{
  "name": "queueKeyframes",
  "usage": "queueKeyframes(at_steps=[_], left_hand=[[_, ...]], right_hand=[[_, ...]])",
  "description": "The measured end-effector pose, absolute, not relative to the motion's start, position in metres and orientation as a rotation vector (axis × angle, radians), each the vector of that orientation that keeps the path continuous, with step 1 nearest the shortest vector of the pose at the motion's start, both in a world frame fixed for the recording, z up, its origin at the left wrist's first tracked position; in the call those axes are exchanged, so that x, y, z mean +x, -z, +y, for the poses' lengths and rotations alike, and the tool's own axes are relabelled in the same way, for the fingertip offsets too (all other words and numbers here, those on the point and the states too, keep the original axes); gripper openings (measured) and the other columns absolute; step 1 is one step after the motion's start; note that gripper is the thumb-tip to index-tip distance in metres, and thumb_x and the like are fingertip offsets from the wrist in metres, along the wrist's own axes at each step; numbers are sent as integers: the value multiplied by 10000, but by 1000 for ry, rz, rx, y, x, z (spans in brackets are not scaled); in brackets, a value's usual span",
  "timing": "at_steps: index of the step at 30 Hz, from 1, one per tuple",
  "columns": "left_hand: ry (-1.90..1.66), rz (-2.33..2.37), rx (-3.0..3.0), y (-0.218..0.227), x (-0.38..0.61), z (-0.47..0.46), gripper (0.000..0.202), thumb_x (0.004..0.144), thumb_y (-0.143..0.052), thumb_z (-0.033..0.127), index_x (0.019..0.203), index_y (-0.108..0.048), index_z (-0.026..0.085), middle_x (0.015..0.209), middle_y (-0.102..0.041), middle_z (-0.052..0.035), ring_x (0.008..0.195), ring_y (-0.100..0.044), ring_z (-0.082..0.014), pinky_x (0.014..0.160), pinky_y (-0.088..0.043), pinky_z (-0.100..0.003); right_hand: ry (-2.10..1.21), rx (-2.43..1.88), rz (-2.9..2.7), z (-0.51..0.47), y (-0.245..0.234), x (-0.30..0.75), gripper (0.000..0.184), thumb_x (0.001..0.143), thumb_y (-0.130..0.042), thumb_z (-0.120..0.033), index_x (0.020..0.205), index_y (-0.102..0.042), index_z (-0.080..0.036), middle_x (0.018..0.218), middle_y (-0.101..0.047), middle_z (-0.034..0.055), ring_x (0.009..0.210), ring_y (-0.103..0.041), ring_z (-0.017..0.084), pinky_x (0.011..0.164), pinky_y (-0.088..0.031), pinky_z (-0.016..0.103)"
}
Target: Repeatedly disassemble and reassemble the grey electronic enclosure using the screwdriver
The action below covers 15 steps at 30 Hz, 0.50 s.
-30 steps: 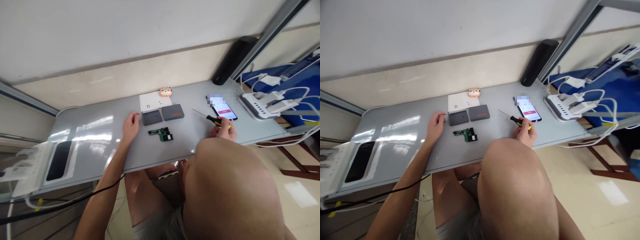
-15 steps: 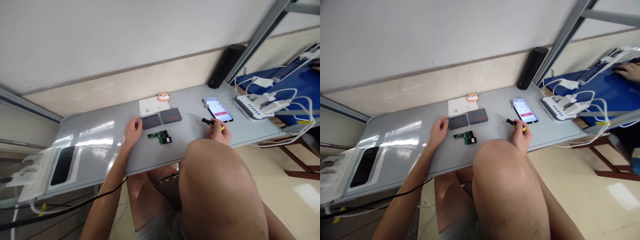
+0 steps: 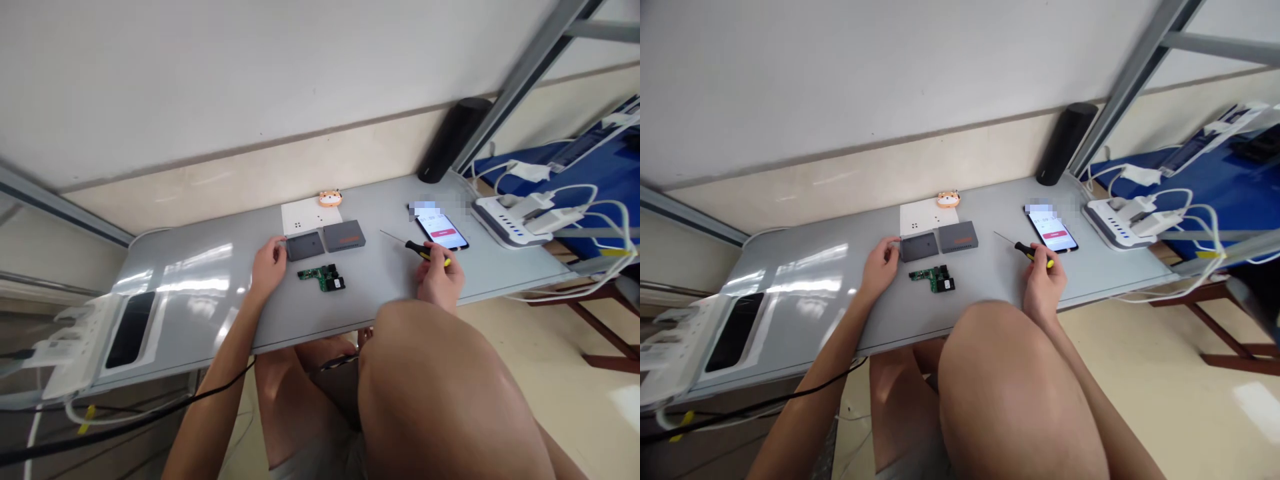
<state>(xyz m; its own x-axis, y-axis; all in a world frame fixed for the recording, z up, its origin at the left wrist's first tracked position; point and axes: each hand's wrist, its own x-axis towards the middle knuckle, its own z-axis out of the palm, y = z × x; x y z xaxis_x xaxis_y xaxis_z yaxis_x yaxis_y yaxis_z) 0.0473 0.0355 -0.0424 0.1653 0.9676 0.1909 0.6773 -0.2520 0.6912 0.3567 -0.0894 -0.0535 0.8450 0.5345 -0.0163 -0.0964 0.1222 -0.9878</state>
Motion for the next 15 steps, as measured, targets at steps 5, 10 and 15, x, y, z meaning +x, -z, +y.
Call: queueKeyframes(at_steps=[5, 10, 15], left_hand=[[-899, 1587, 2018, 45, 46, 33, 328, 1009, -535, 213, 1313, -656, 228, 778, -661, 3, 718, -645, -217, 809, -529, -344], [-924, 1588, 2106, 56, 45, 30, 384, 1015, -532, 212, 1391, -609, 211, 821, -688, -26, 805, -691, -249, 932, -561, -429], [-1279, 1621, 2180, 24, 51, 20, 200, 1027, -531, 319, 1114, -691, 235, 845, -682, -62, 829, -659, -248, 874, -578, -426]], right_hand=[[-547, -1264, -362, -89, 50, 354, 687, 807, -725, -838, 971, -747, -171, 614, -468, -71, 519, -368, 92, 481, -263, 257], [-533, -1241, -354, -87, 50, 356, 709, 692, -851, -808, 1004, -755, -178, 635, -504, -67, 563, -426, 93, 510, -260, 251], [-563, -1326, -323, -88, 57, 359, 747, 593, -920, -779, 1024, -778, -186, 620, -540, -69, 562, -436, 94, 524, -290, 255]])
